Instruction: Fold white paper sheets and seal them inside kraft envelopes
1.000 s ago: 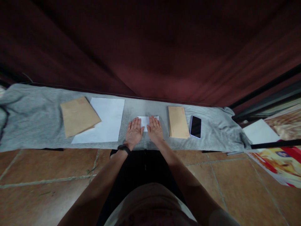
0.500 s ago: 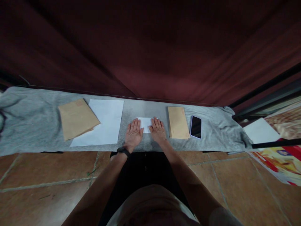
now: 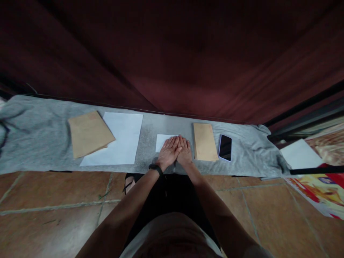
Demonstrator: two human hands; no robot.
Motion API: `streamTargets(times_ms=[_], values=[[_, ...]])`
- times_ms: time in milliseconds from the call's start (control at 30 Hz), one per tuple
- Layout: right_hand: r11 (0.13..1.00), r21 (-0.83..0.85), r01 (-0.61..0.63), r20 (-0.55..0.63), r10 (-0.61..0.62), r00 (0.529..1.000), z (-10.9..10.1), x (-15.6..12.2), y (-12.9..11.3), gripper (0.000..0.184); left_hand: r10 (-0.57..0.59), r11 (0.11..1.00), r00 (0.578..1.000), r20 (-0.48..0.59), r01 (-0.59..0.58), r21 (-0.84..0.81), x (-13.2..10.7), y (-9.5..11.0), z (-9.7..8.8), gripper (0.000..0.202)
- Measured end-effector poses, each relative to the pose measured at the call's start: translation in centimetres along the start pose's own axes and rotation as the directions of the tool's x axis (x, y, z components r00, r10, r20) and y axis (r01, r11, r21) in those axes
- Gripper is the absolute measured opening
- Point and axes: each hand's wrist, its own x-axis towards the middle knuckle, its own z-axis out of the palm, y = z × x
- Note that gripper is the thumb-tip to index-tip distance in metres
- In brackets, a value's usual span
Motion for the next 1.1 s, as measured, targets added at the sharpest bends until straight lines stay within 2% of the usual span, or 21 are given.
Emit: streamTargets(times_ms=[233,700,867,1100], values=[[0.999,0.025,-0.028,-0.036,0.029,0.999,0.4,0.2,-0.2,0.056,-0.040,0.997,0.999,-0.023,0.042,0.065,-0.4,-1.4,-0.5,0.064],[0.991,0.056,-0.125,-0.149,0.132,0.980,1.2,-0.5,-0.2,0.062,-0.237,0.961,0.965,-0.114,0.250,0.120,-2.5,-4.0,-0.8,0.066],[0.989,0.056,-0.134,-0.188,0.142,0.972,1.2,-1.2,0.0,0.063,-0.301,0.939,0.936,-0.184,0.325,0.114,-3.6,-4.4,-0.9,0.066],[0.987,0.085,-0.138,-0.273,0.156,0.949,1.5,-1.9,-0.1,0.061,-0.402,0.895,0.856,-0.325,0.442,0.058,-4.5,-3.3,-1.7,0.058]])
